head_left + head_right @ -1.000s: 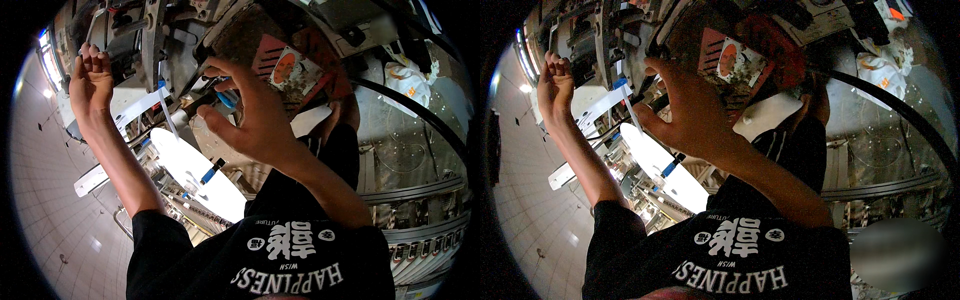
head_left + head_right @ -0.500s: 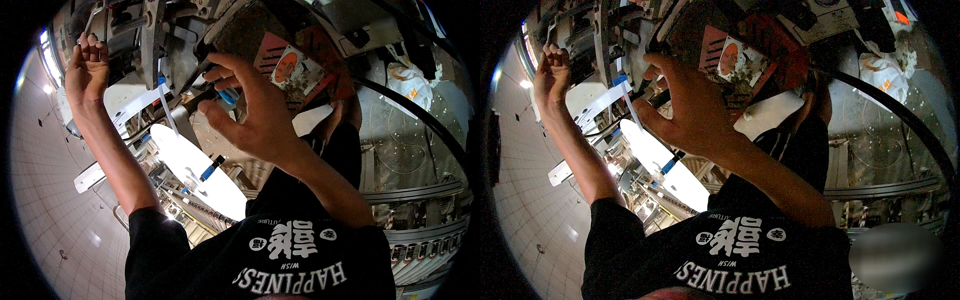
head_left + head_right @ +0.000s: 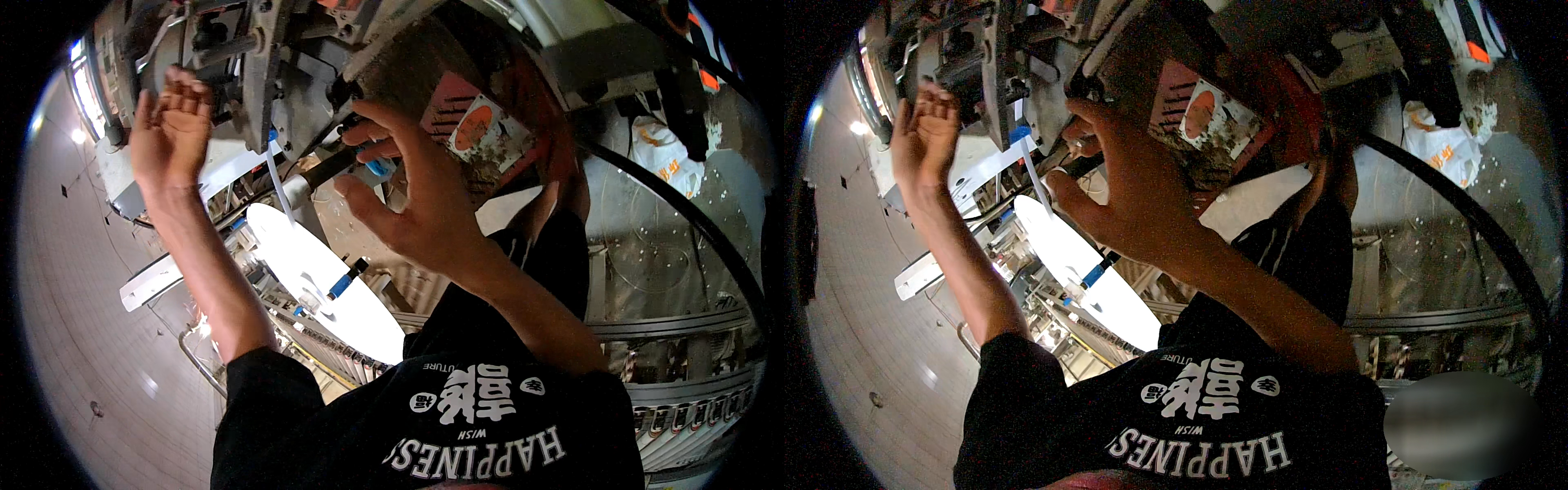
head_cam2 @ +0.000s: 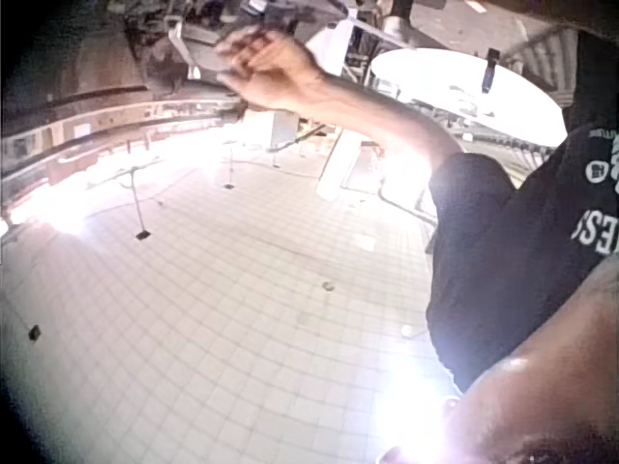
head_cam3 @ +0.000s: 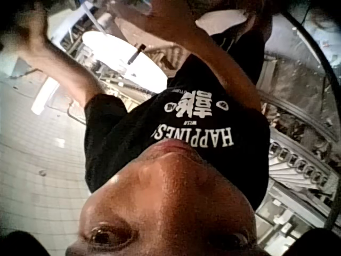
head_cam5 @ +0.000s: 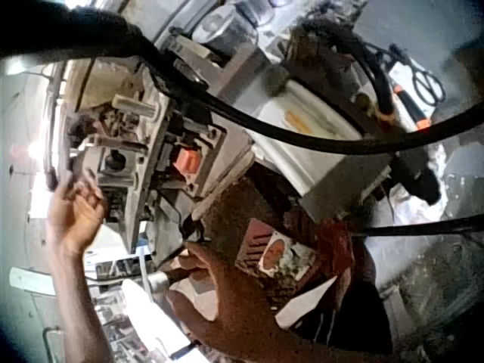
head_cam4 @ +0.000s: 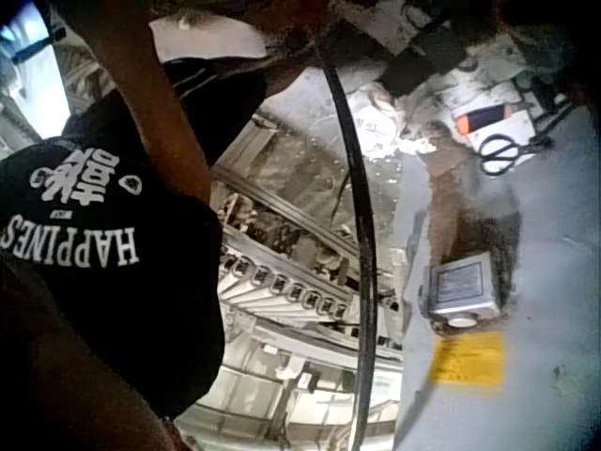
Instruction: The person uses a wrench to adjust a component on a large industrial machine, cuts a strip of white tape with a pair of cutters, and handles the tape near the machine's rollers.
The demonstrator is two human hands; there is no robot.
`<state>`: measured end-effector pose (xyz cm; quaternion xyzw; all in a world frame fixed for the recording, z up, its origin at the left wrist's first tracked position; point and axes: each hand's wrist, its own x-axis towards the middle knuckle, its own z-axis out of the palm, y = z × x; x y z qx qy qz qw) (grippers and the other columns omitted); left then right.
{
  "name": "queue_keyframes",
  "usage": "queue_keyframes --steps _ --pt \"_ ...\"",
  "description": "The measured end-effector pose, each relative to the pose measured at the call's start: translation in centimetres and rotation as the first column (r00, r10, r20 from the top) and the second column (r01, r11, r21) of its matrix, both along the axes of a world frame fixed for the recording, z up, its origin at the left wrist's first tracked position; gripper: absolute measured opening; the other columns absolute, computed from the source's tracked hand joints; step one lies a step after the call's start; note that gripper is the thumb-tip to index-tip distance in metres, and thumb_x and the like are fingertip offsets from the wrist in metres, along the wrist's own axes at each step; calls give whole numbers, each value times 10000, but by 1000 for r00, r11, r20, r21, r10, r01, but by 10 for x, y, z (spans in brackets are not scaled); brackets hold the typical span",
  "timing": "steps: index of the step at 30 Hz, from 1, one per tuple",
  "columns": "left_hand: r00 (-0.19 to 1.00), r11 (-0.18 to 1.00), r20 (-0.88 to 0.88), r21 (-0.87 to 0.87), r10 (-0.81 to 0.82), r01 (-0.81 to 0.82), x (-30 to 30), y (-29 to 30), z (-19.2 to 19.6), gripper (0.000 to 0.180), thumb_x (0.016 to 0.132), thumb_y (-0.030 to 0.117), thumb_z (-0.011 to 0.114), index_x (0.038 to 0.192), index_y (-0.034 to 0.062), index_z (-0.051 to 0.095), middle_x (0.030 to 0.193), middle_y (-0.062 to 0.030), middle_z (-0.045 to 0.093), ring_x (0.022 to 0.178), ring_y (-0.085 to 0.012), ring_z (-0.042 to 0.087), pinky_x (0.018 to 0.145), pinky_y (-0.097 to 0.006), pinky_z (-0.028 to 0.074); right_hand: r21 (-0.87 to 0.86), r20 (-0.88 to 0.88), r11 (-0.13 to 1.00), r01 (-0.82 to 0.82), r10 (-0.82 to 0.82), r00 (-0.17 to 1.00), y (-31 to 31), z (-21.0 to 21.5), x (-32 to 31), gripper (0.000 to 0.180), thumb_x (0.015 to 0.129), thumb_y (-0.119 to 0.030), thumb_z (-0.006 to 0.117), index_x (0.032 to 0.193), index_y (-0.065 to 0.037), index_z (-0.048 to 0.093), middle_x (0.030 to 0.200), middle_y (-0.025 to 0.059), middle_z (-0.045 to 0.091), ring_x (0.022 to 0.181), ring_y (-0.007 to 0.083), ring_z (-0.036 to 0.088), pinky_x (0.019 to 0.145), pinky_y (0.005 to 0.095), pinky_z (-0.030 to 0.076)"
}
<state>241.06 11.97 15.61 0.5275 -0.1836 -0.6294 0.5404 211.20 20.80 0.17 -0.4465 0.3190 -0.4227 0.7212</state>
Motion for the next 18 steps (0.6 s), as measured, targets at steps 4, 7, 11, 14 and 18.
queue_keyframes --steps 4,7,11,14,18 --pt "855 892 347 93 387 -442 -51 4 -17 501 1126 269 390 1391 -155 421 1407 -301 493 1398 -433 453 1240 -515 368 -62 -38 995 75 -78 996 -4 -1 3 713 942 -283 758 1504 -14 411 1322 218 608 1070 323 675 938 462 536" --pt "895 900 243 139 374 -413 -58 3 -16 659 1116 311 415 1527 -165 216 1579 -374 267 1510 -482 281 1288 -533 273 25 -25 1000 11 -10 1000 -13 7 4 723 958 -273 749 1529 -32 377 1432 213 494 1096 292 660 964 453 523" --pt "927 899 55 230 371 -374 -46 -5 -16 788 1109 366 394 1563 -191 72 1645 -402 105 1539 -513 195 1292 -547 225 143 -8 988 -52 54 999 -28 20 9 746 959 -257 751 1548 -41 349 1447 208 446 1097 279 659 963 444 529" --pt "896 861 47 258 441 -437 -51 -14 -23 824 1110 370 370 1539 -234 9 1637 -431 49 1545 -527 145 1292 -552 210 31 -123 998 -56 59 991 -35 19 19 806 954 -236 754 1595 -57 300 1446 217 450 1097 271 649 967 451 526" --pt "781 751 -37 309 623 -584 -57 -26 -24 838 1117 378 376 1516 -258 4 1600 -479 95 1530 -538 176 1290 -556 184 -119 -310 981 -150 107 945 -43 26 24 866 948 -208 759 1633 -69 248 1453 229 445 1095 270 642 966 461 523"
